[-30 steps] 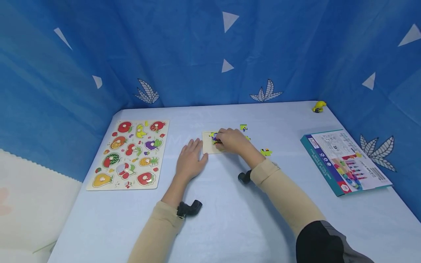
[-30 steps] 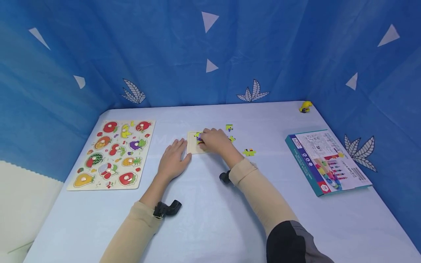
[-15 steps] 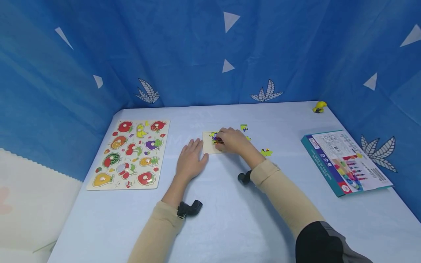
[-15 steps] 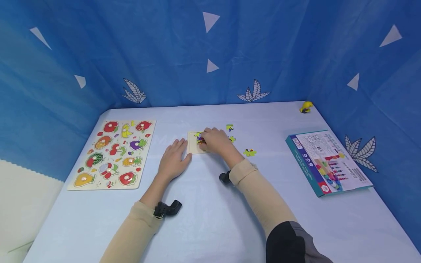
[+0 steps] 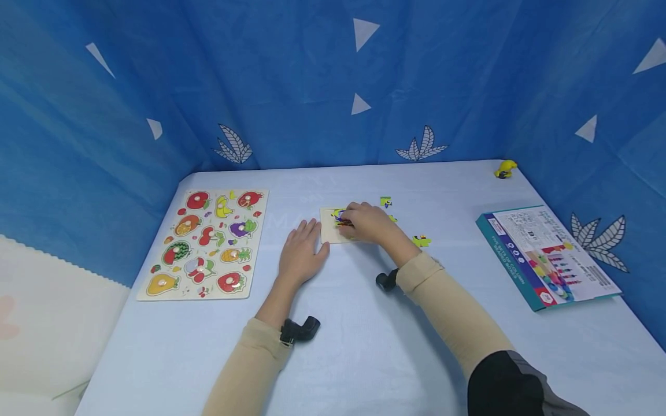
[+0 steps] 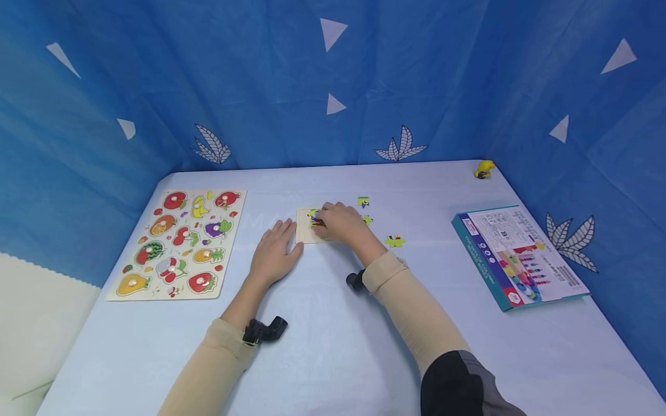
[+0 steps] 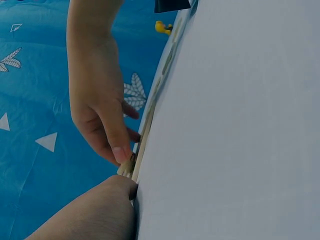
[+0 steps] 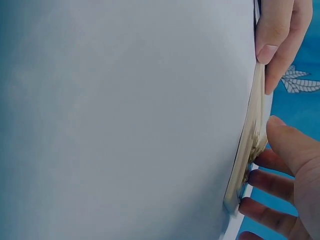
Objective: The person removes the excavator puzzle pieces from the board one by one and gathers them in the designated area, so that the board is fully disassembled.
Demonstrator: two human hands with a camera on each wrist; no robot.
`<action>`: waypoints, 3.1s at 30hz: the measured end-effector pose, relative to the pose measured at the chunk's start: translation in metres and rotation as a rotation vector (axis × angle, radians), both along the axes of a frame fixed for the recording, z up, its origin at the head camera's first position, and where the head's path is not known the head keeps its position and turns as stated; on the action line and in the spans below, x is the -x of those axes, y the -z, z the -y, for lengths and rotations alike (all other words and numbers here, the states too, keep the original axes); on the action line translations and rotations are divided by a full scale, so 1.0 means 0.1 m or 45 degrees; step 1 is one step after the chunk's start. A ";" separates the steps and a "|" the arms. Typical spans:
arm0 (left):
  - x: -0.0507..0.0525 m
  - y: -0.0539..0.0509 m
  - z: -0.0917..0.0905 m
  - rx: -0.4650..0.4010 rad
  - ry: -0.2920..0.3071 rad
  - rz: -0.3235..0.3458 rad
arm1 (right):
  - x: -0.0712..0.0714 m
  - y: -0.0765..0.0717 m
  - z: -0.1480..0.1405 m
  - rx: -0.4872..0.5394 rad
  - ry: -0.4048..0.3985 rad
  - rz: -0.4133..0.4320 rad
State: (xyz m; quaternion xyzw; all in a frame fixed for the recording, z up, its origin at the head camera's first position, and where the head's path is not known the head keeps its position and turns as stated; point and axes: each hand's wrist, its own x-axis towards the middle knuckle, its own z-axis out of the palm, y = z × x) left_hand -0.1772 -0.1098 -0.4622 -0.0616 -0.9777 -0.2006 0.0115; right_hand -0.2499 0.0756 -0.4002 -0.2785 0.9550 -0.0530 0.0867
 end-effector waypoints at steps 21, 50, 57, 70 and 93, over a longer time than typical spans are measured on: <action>0.00 0.01 0.00 -0.031 0.008 -0.016 | 0.08 0.06 0.01 0.017 0.043 0.040; 0.02 0.00 0.01 -0.014 0.002 0.017 | 0.14 0.08 0.04 0.244 0.125 0.259; 0.01 -0.01 0.01 -0.017 0.007 0.012 | 0.14 0.07 0.03 0.295 0.121 0.278; 0.00 -0.01 0.00 -0.030 0.011 0.000 | 0.11 0.07 0.01 0.364 0.086 0.267; 0.00 0.00 -0.01 -0.017 -0.005 0.004 | 0.11 -0.04 -0.27 0.611 0.280 0.444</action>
